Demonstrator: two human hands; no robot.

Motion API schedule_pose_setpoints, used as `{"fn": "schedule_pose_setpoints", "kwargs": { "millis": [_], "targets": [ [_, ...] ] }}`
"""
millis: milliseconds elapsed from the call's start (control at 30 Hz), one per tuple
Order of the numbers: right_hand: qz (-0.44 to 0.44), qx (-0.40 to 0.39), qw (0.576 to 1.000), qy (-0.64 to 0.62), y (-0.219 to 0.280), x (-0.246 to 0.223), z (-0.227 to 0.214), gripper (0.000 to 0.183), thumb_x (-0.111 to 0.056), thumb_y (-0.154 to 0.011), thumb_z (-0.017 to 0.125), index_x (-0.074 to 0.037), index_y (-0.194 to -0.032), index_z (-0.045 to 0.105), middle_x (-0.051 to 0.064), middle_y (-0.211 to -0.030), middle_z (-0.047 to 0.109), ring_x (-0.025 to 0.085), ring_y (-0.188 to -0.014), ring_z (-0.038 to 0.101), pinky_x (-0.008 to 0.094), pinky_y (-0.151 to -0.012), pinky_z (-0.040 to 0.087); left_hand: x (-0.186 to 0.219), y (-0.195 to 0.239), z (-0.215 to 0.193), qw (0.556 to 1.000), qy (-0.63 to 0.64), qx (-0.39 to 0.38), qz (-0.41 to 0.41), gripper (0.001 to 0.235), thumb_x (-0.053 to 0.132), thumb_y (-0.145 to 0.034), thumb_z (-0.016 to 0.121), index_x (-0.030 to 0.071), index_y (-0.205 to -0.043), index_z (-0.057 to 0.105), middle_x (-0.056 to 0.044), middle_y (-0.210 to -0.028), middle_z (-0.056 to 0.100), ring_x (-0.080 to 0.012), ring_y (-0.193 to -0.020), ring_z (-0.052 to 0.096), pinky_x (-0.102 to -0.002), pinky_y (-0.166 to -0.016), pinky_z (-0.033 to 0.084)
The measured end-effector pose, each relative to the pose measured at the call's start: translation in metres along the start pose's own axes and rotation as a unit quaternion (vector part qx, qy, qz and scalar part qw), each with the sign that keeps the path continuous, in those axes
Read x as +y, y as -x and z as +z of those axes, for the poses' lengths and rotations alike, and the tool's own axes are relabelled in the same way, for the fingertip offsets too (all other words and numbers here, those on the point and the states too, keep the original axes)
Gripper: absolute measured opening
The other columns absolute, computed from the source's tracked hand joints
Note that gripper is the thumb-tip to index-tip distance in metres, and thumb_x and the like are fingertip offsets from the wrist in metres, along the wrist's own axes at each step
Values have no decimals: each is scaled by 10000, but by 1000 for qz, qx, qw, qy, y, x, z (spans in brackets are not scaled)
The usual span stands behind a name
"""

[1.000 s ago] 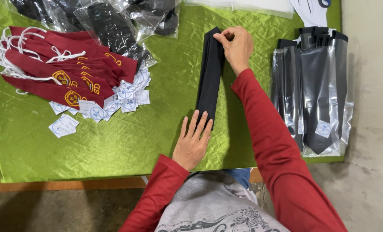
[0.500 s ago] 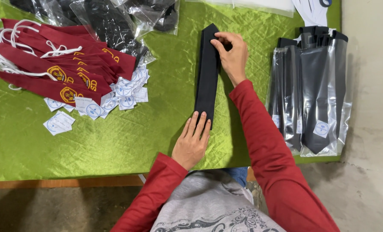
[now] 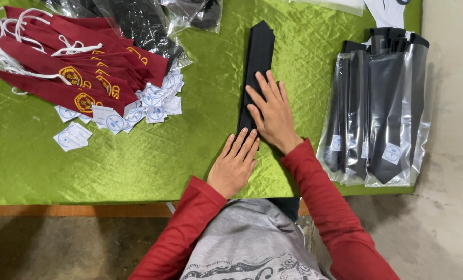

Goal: The person folds a black necktie on a green table, places a small label on it, and then inserts the tie into a clear plastic bag. The person smooths the tie and bag before setting it aside with other packaged ties.

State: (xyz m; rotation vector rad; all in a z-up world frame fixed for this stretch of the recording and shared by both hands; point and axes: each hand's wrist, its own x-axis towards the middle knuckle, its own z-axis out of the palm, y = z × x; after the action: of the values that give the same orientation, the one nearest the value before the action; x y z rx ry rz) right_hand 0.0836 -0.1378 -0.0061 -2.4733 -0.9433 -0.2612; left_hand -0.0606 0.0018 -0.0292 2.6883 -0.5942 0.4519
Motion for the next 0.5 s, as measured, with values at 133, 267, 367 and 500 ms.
{"fn": "schedule_pose_setpoints", "kwargs": {
  "millis": [133,267,367,500],
  "targets": [
    [-32,-66,997,1,36,-30,-15,506,-383,-1122,316,-119,-1479,559,156,-1661,364,390,-1563,233,581,-1239,89,-2,4,7,1000,16,-24,1,464,270,-1024,504,26,-1413,575,-180,-1517,521,-350,-1508,378,-507,-1265,235],
    [-53,-92,994,-25,65,-50,-10,626,-541,-1076,274,-159,-1523,492,143,-1658,367,375,-1550,286,590,-1247,109,-3,6,8,999,21,-43,4,517,242,-945,537,32,-1416,572,-167,-1549,492,-339,-1505,369,-508,-1283,211],
    [-45,-111,991,-52,68,-47,-10,685,-549,-1065,282,-112,-1577,407,171,-1660,342,367,-1544,293,559,-1253,146,0,6,7,998,13,-60,-7,533,215,-943,509,22,-1438,550,-173,-1541,495,-337,-1510,359,-504,-1286,193],
    [-36,-138,989,-26,52,-31,-12,740,-577,-1057,321,-75,-1599,350,160,-1692,277,329,-1574,225,515,-1266,110,2,4,4,996,8,-82,-14,544,281,-984,484,43,-1472,507,-149,-1599,425,-322,-1545,292,-493,-1294,161]
  ]
}}
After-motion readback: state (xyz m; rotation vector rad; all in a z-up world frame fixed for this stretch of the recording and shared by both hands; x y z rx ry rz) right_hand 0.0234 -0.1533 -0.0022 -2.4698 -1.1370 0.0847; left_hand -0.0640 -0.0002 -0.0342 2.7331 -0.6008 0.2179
